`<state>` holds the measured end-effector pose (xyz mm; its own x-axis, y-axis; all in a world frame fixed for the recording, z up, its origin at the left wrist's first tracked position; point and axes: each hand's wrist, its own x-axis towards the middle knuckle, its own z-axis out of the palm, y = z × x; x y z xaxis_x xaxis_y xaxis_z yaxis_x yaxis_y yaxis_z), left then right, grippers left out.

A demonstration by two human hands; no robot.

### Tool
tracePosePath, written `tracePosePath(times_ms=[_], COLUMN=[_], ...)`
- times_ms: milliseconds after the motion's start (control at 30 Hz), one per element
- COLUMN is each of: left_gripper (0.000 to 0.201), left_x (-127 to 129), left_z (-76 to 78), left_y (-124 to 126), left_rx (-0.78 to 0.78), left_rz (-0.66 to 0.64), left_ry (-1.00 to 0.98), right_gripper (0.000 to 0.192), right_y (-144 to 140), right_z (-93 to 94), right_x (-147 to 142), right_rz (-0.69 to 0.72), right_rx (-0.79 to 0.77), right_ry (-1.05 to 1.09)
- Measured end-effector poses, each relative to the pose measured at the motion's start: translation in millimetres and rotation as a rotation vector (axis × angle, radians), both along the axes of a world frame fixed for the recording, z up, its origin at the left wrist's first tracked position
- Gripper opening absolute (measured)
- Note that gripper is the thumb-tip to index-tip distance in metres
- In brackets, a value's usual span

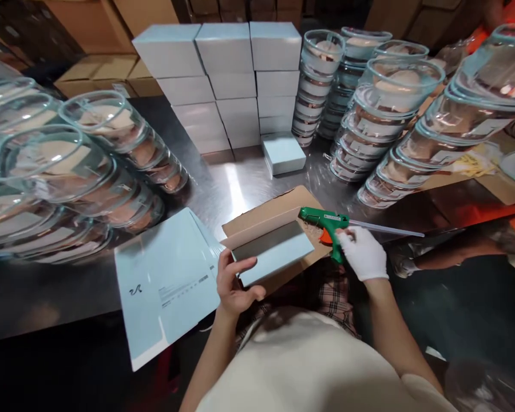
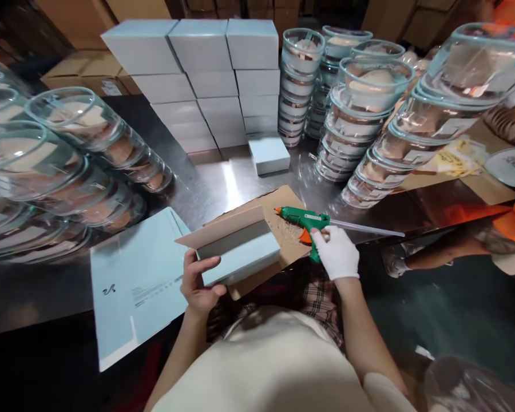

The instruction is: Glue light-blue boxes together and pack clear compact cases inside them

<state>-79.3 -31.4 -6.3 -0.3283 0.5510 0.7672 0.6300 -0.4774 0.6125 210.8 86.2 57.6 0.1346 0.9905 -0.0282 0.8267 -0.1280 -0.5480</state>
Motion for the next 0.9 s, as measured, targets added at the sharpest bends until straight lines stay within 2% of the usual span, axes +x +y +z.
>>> tracePosePath(times_ms=[33, 100, 233, 300, 367, 467, 533, 600, 633, 667, 733, 767, 800, 900], left_gripper=[0.054, 0.041, 0.034, 0.037, 0.038, 0.036, 0.036, 0.034, 0.033, 0.033, 0.034, 0.034, 0.035, 0.032], left_x=[0, 3, 10, 16, 25, 42, 51, 58, 60, 61, 61, 61, 62, 63], left_z=[-0.2, 0.0, 9.8, 19.4, 28.3, 34.2, 33.0, 30.1, 28.6, 27.3, 25.5, 25.1, 24.9, 25.6], left_y=[2, 7, 4, -6, -16, -21, -18, -13, -11, -9, -6, -6, -6, -6], left_rx=[0.027, 0.064, 0.11, 0.05, -0.095, -0.342, -0.442, -0.47, -0.462, -0.452, -0.441, -0.443, -0.448, -0.45], left_rz=[-0.02, -0.039, 0.079, 0.17, 0.179, 0.047, -0.015, -0.029, -0.031, -0.036, -0.049, -0.054, -0.057, -0.058], left_ry=[0.034, 0.069, 0.029, -0.063, -0.199, -0.42, -0.51, -0.525, -0.515, -0.504, -0.502, -0.51, -0.521, -0.536], right_gripper=[0.039, 0.039, 0.025, 0.023, 0.025, 0.036, 0.049, 0.055, 0.054, 0.051, 0.043, 0.04, 0.036, 0.023], right_y=[5, 14, 27, 29, 26, 14, 4, -4, -7, -9, -12, -15, -18, -36], right_z=[-3.9, -12.3, -22.6, -22.7, -19.9, -8.5, 5.2, 22.1, 30.4, 37.8, 47.5, 49.3, 49.0, 39.6], right_x=[5, 10, 16, 21, 22, 14, 4, -6, -10, -13, -17, -19, -20, -22], right_rz=[-0.012, 0.0, 0.018, 0.028, 0.032, 0.015, -0.01, 0.015, 0.083, 0.185, 0.373, 0.424, 0.434, 0.393], right_rx=[-0.106, -0.23, -0.27, -0.271, -0.244, -0.14, 0.031, 0.186, 0.166, 0.065, -0.228, -0.331, -0.365, -0.238], right_ry=[-0.023, 0.059, 0.307, 0.425, 0.523, 0.621, 0.717, 0.858, 0.935, 0.998, 1.037, 1.033, 1.023, 0.941])
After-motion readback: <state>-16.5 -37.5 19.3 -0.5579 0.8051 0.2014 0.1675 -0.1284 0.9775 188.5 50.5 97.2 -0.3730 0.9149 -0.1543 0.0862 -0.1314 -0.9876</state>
